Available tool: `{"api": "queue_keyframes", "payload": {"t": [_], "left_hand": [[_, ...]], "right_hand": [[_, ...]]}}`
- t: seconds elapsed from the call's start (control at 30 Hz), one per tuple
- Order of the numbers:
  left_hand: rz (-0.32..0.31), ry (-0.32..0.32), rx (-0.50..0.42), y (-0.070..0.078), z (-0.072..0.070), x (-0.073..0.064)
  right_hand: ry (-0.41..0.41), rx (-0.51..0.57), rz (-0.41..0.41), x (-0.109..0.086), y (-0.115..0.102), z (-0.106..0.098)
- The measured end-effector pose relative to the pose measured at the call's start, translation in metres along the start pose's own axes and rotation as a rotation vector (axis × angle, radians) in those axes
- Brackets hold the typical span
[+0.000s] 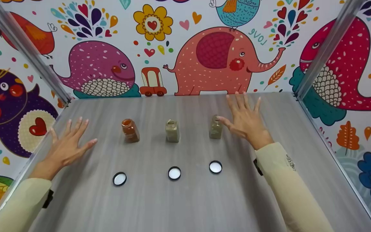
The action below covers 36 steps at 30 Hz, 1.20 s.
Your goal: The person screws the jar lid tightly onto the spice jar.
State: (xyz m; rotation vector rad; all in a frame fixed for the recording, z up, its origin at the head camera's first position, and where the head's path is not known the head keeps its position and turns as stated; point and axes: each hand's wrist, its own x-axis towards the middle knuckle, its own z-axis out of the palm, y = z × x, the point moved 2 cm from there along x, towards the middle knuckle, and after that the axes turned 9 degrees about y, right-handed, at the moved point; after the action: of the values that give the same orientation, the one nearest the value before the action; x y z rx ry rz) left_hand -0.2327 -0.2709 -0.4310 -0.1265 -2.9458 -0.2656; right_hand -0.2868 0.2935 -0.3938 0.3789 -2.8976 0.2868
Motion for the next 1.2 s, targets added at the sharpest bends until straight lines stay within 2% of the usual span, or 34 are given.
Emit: {"api": "queue_keyframes", "payload": {"t": [0.3,0.67,0.93,1.2], "left_hand": [[0.035,-0.024,-0.026,0.003,0.002,-0.003],[0.057,-0.042,-0.116,0.007,0.006,-0.004],[0.029,-0.087,-0.206,0.01,0.009,-0.004],[-0.075,-0.148,-0.325,0.012,0.017,-0.003]], "right_hand": [[-0.007,-0.001,-0.023,-0.001,-0.016,-0.002],[0.051,0.034,-0.102,-0.003,-0.041,0.002],[0.04,0.065,-0.113,-0.005,-0.058,0.006],[-0.008,0.187,-0.122,-0.005,-0.081,0.011]]}}
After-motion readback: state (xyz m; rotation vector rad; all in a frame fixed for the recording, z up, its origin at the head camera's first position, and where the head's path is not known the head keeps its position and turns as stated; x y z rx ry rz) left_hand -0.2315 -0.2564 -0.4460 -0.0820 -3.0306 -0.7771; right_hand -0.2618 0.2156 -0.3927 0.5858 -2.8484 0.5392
